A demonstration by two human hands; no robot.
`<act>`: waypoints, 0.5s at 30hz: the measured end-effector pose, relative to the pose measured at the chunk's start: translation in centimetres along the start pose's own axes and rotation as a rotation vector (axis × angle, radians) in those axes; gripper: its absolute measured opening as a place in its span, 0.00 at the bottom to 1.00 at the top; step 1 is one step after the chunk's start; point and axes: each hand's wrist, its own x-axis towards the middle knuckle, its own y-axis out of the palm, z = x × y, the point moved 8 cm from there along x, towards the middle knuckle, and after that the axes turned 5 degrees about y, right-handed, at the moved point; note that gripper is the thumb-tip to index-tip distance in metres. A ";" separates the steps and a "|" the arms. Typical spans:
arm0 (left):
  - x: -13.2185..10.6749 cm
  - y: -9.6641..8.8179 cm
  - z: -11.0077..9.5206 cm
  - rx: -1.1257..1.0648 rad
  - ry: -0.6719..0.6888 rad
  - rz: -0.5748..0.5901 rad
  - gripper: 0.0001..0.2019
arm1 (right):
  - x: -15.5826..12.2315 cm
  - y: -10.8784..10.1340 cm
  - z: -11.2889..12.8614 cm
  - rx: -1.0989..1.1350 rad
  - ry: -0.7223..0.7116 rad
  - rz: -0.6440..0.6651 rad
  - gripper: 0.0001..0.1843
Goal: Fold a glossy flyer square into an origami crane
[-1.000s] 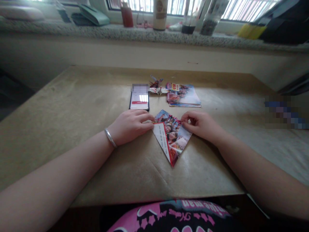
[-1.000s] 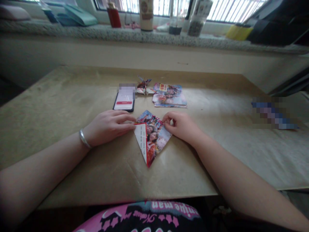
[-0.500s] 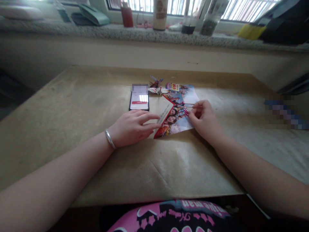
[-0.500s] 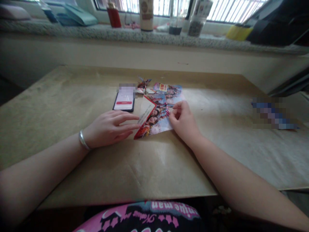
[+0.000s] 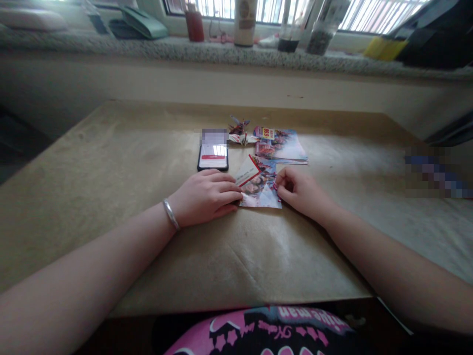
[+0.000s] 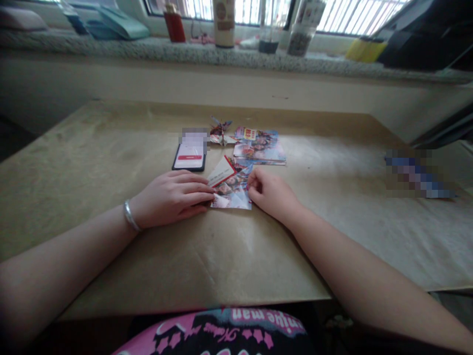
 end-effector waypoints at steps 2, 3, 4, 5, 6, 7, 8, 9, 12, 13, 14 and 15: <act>-0.1 -0.1 0.2 0.016 -0.020 -0.026 0.11 | -0.3 -0.1 0.9 -0.040 -0.082 0.012 0.05; -0.2 -0.1 0.3 0.023 -0.029 -0.036 0.11 | -0.5 -0.3 1.4 -0.062 -0.134 0.004 0.05; -0.2 -0.1 0.4 0.028 -0.035 -0.042 0.11 | -0.6 -0.5 2.0 -0.083 -0.193 -0.010 0.05; -0.2 -0.1 0.4 0.032 -0.040 -0.047 0.12 | -0.8 -0.6 2.5 -0.101 -0.254 -0.024 0.05; -0.2 -0.1 0.5 0.035 -0.046 -0.052 0.12 | -1.0 -0.7 3.0 -0.114 -0.310 -0.038 0.06; -0.2 -0.1 0.5 0.036 -0.055 -0.056 0.12 | -1.2 -0.8 3.3 -0.122 -0.360 -0.046 0.06; -0.2 -0.1 0.6 0.036 -0.065 -0.055 0.12 | -1.3 -0.8 3.6 -0.126 -0.402 -0.049 0.06; -0.2 0.0 0.7 0.034 -0.077 -0.054 0.12 | -1.4 -0.7 3.8 -0.132 -0.438 -0.050 0.07; -0.2 0.0 0.8 0.028 -0.101 -0.050 0.12 | -1.6 -0.9 4.2 -0.169 -0.507 -0.075 0.07; -0.2 0.0 0.8 0.029 -0.103 -0.050 0.12 | -1.7 -1.0 4.4 -0.181 -0.526 -0.083 0.07; -0.2 0.0 0.8 0.032 -0.103 -0.054 0.12 | -1.7 -1.1 4.5 -0.187 -0.547 -0.082 0.07; -0.2 0.0 0.8 0.038 -0.106 -0.061 0.12 | -1.8 -1.1 4.7 -0.185 -0.570 -0.072 0.07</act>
